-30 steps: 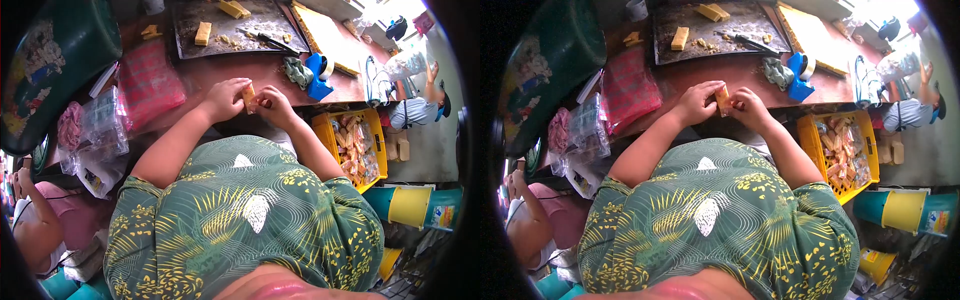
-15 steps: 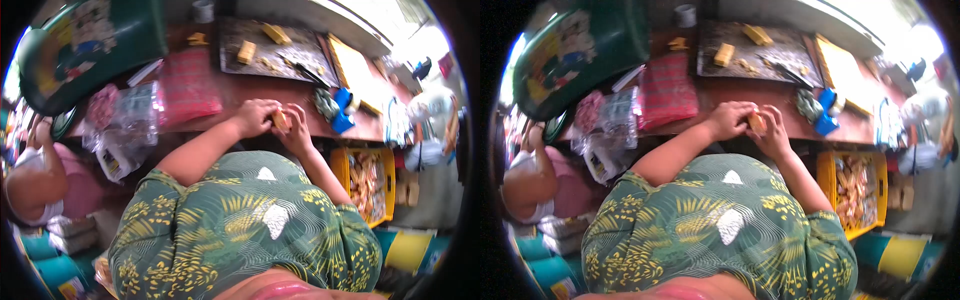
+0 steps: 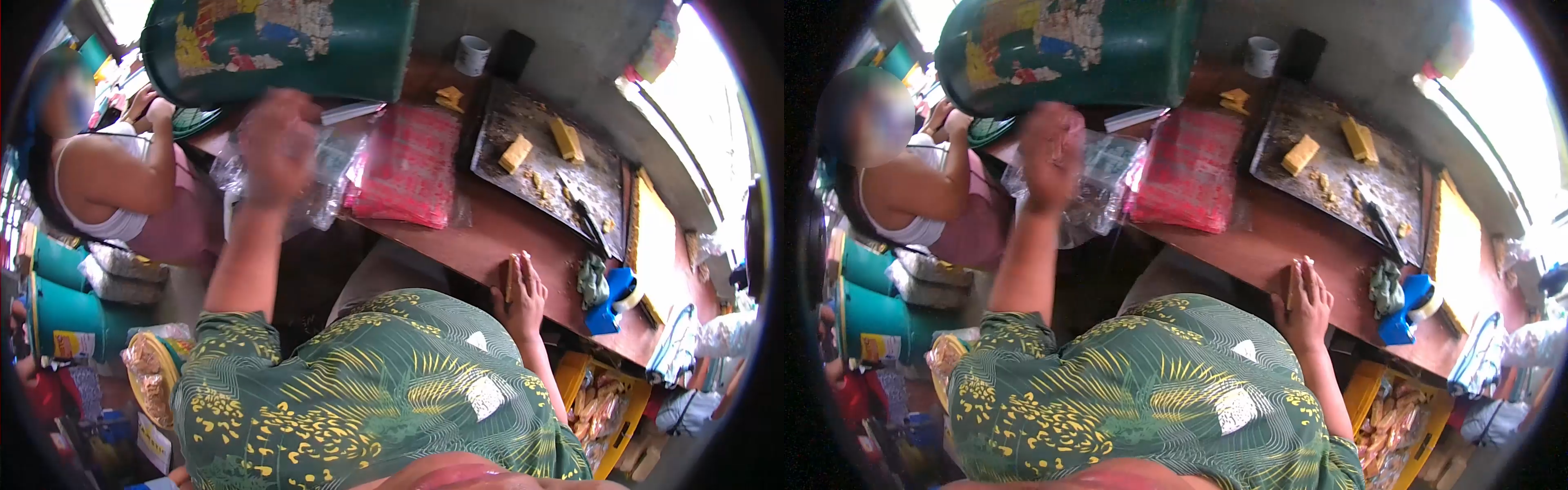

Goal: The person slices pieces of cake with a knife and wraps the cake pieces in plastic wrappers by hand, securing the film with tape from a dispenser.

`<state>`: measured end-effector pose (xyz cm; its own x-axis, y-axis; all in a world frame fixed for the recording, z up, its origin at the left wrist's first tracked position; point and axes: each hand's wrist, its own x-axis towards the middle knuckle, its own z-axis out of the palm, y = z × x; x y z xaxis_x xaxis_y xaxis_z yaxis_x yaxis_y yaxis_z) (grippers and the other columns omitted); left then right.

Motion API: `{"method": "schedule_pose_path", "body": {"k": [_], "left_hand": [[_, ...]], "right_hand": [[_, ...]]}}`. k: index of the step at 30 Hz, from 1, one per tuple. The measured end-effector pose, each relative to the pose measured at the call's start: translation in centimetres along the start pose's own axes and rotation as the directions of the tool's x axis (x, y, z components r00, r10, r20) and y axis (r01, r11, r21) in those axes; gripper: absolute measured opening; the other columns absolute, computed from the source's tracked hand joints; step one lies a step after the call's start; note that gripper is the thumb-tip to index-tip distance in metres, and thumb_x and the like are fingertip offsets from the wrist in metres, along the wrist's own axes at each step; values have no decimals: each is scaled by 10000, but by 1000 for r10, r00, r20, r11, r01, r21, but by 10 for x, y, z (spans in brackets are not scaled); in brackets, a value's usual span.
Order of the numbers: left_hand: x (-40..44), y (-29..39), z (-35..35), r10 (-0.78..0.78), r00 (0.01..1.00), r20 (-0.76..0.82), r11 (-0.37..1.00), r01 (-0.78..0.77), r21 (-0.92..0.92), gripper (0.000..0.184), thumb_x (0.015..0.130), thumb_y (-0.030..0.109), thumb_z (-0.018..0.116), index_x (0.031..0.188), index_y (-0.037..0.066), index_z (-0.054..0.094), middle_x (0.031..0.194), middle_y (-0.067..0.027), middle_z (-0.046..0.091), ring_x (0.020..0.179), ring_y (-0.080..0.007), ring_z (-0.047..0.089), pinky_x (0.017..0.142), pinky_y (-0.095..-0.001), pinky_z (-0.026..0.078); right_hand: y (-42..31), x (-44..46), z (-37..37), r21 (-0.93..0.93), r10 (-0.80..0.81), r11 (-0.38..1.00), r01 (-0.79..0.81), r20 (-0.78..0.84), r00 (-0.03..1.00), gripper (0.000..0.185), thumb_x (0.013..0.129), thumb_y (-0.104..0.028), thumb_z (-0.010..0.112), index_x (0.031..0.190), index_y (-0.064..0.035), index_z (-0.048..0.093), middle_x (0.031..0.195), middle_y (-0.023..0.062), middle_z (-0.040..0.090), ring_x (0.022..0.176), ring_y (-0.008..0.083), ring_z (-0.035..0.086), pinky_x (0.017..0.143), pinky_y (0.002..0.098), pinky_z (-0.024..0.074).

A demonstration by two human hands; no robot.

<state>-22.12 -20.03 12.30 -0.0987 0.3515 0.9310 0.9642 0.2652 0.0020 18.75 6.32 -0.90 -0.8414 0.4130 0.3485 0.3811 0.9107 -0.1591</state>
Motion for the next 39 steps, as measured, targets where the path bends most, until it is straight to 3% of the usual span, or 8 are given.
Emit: {"method": "schedule_pose_path", "body": {"k": [1,2,4,10,14,20,24,39], "left_hand": [[8,-35,-32,-242,969,-44,969,240,-59,267,942,166,665,1162,15,658,1241,-161,681,1176,-381,629,1029,-489,471],[18,-72,-69,-104,994,-32,939,109,326,345,962,218,662,1251,30,637,1354,-155,631,1302,-360,561,1091,-544,424],[12,-122,-112,-310,951,-12,507,176,844,515,983,319,624,1420,58,552,1524,-142,500,1470,-362,396,1175,-616,310],[-26,-184,-150,-855,504,121,-2,-237,971,755,984,463,556,1625,142,320,1705,-62,263,1590,-387,116,1236,-657,134],[-7,-166,-98,-871,464,158,141,-72,987,817,974,496,554,1645,127,268,1723,-50,229,1609,-338,38,1261,-612,43],[-71,-222,-60,-977,203,67,52,-75,996,877,959,627,496,1649,142,257,1720,-71,226,1609,-327,56,1266,-613,60],[-50,-212,-38,-905,394,163,271,236,933,795,979,514,527,1626,105,312,1685,-102,307,1583,-327,191,1255,-612,146],[-111,-296,-44,-888,410,210,249,44,967,715,1024,430,477,1610,52,317,1677,-121,315,1565,-294,241,1262,-517,174]], "right_hand": [[0,0,1,-6,1,1000,-1,-5,1000,736,891,-359,710,1532,-85,471,1583,156,453,1394,310,494,1084,450,384],[1,0,3,-16,2,1000,-2,-10,1000,732,892,-362,704,1531,-88,477,1581,154,456,1392,309,495,1084,451,383],[2,-1,6,-14,-10,1000,10,-13,1000,724,892,-369,697,1527,-91,488,1579,152,460,1391,306,497,1083,453,384],[3,-1,7,-15,-13,1000,13,-43,999,706,889,-375,692,1510,-93,510,1573,147,470,1381,302,507,1078,451,387],[2,0,6,-22,-16,1000,15,-53,998,703,882,-368,702,1501,-92,518,1569,143,477,1378,300,510,1066,439,393],[1,2,3,-35,-23,999,21,-47,999,714,887,-359,708,1518,-98,499,1570,145,473,1390,297,503,1068,434,395],[0,-1,8,1,-10,1000,10,-57,998,707,874,-350,724,1504,-103,519,1557,146,485,1374,309,513,1063,441,401],[-8,1,-13,43,41,998,-36,-107,993,715,797,-399,754,1446,-154,583,1499,53,551,1308,254,558,1009,426,441]]}}
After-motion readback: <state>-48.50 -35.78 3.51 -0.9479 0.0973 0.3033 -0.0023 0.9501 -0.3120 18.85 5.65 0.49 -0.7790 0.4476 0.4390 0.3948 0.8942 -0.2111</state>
